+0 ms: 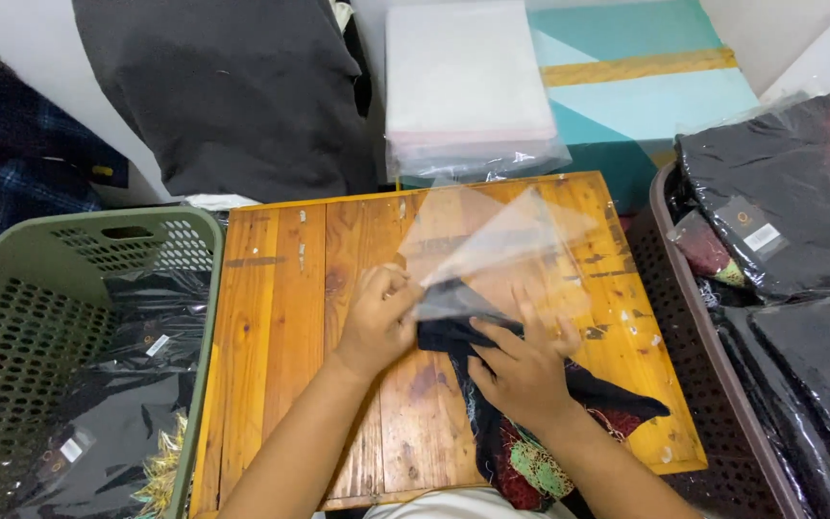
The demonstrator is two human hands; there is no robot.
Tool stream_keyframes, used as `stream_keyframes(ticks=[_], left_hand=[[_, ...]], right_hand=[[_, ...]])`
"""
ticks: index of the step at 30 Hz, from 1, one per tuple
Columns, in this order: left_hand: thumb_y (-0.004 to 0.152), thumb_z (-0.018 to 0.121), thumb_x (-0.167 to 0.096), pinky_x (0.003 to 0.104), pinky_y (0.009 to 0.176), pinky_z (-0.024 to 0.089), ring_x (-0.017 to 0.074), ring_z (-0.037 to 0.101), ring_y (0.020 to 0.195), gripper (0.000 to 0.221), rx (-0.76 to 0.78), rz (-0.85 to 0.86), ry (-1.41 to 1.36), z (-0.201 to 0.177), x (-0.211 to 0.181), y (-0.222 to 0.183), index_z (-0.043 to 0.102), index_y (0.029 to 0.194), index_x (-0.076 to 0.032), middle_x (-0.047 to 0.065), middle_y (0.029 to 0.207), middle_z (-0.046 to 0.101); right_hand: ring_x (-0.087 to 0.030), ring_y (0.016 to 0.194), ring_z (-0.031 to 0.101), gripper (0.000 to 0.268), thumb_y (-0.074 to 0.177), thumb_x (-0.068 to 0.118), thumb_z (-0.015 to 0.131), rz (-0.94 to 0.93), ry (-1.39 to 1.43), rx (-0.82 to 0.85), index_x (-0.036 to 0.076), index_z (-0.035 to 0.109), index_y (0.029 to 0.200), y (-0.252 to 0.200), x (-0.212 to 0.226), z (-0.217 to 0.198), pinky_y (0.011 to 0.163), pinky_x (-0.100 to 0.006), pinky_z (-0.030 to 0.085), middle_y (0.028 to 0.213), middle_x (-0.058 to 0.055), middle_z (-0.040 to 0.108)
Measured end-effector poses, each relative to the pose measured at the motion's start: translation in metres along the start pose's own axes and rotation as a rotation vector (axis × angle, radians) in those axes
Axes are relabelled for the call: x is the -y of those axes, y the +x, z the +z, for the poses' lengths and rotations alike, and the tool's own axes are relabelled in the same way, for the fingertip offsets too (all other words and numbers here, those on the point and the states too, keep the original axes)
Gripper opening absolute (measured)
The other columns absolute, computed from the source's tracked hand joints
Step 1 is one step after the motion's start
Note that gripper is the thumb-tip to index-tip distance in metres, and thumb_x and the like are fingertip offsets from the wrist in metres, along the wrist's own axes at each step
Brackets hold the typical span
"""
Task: Packaging folded t-shirts into clear plastic bags on a wooden table.
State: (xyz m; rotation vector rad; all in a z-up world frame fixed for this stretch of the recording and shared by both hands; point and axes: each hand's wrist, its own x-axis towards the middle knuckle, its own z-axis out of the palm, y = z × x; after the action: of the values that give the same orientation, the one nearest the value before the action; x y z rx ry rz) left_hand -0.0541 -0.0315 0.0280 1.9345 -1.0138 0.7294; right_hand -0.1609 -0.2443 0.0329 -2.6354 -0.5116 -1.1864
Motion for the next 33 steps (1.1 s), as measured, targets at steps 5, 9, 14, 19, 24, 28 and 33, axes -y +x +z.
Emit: stream_keyframes(ticks=[5, 9, 14, 19, 24, 28, 33], left_hand=[[0.079, 0.064, -0.008, 0.043, 0.106, 0.048, 0.0287, 0.059, 0.12, 0.054, 0.375, -0.285, -0.383, -0.038, -0.028, 0.023, 0.053, 0.132, -0.009, 0.014, 0.129, 0.057], [0.076, 0.068, -0.04, 0.043, 0.098, 0.059, 0.0335, 0.055, 0.131, 0.097, 0.255, -0.851, -0.933, -0.044, 0.007, 0.034, 0.022, 0.16, -0.024, 0.012, 0.153, 0.032], [0.086, 0.071, -0.032, 0.031, 0.116, 0.035, 0.0166, 0.055, 0.135, 0.047, 0.606, -0.84, -0.236, 0.011, 0.077, 0.035, 0.068, 0.131, -0.017, 0.001, 0.141, 0.065], [0.083, 0.078, -0.016, 0.025, 0.086, 0.054, 0.0125, 0.07, 0.093, 0.033, 0.51, -1.049, -0.272, 0.007, 0.068, 0.05, 0.074, 0.115, -0.018, 0.001, 0.112, 0.078], [0.078, 0.079, -0.047, 0.027, 0.094, 0.049, 0.016, 0.068, 0.106, 0.043, 0.149, -1.049, -0.067, -0.016, 0.093, 0.015, 0.078, 0.107, -0.015, 0.002, 0.112, 0.076], [0.084, 0.077, -0.025, 0.035, 0.098, 0.049, 0.0275, 0.067, 0.112, 0.032, -0.13, -0.932, 0.162, -0.031, 0.139, -0.052, 0.076, 0.115, -0.016, 0.009, 0.112, 0.071], [0.08, 0.081, -0.027, 0.039, 0.095, 0.052, 0.0323, 0.066, 0.109, 0.039, -0.153, -1.075, 0.428, -0.062, 0.125, -0.076, 0.077, 0.118, -0.021, 0.008, 0.108, 0.064]], right_hand=[[-0.025, 0.122, 0.068, 0.007, 0.084, 0.01, 0.075, -0.063, 0.356, 0.19, 0.015, 0.079, 0.082, -0.008, -0.012, 0.014, 0.105, -0.047, 0.038, 0.114, -0.001, 0.076], [-0.028, 0.104, 0.07, 0.004, 0.083, 0.009, 0.077, -0.099, 0.481, 0.272, 0.005, 0.079, 0.085, -0.021, -0.012, 0.024, 0.092, -0.049, 0.052, 0.109, -0.009, 0.075], [-0.04, 0.121, 0.065, 0.011, 0.092, 0.009, 0.073, -0.269, 0.658, 0.299, -0.001, 0.071, 0.094, -0.01, 0.001, 0.017, 0.105, -0.056, 0.051, 0.118, -0.017, 0.071], [-0.039, 0.125, 0.063, 0.01, 0.092, 0.009, 0.074, -0.28, 0.655, 0.313, 0.003, 0.073, 0.084, -0.01, -0.001, 0.014, 0.104, -0.055, 0.05, 0.12, -0.014, 0.07], [-0.038, 0.122, 0.061, 0.015, 0.088, 0.01, 0.077, -0.245, 0.571, 0.292, 0.001, 0.074, 0.1, -0.001, -0.001, 0.019, 0.096, -0.053, 0.052, 0.116, -0.011, 0.072], [-0.033, 0.113, 0.061, 0.014, 0.089, 0.019, 0.072, -0.208, 0.374, 0.258, 0.01, 0.073, 0.08, 0.008, 0.002, 0.023, 0.088, -0.047, 0.044, 0.113, -0.003, 0.072], [-0.027, 0.105, 0.064, 0.014, 0.086, 0.025, 0.072, -0.177, 0.339, 0.201, 0.014, 0.074, 0.076, 0.013, 0.004, 0.027, 0.088, -0.05, 0.039, 0.095, 0.001, 0.072]])
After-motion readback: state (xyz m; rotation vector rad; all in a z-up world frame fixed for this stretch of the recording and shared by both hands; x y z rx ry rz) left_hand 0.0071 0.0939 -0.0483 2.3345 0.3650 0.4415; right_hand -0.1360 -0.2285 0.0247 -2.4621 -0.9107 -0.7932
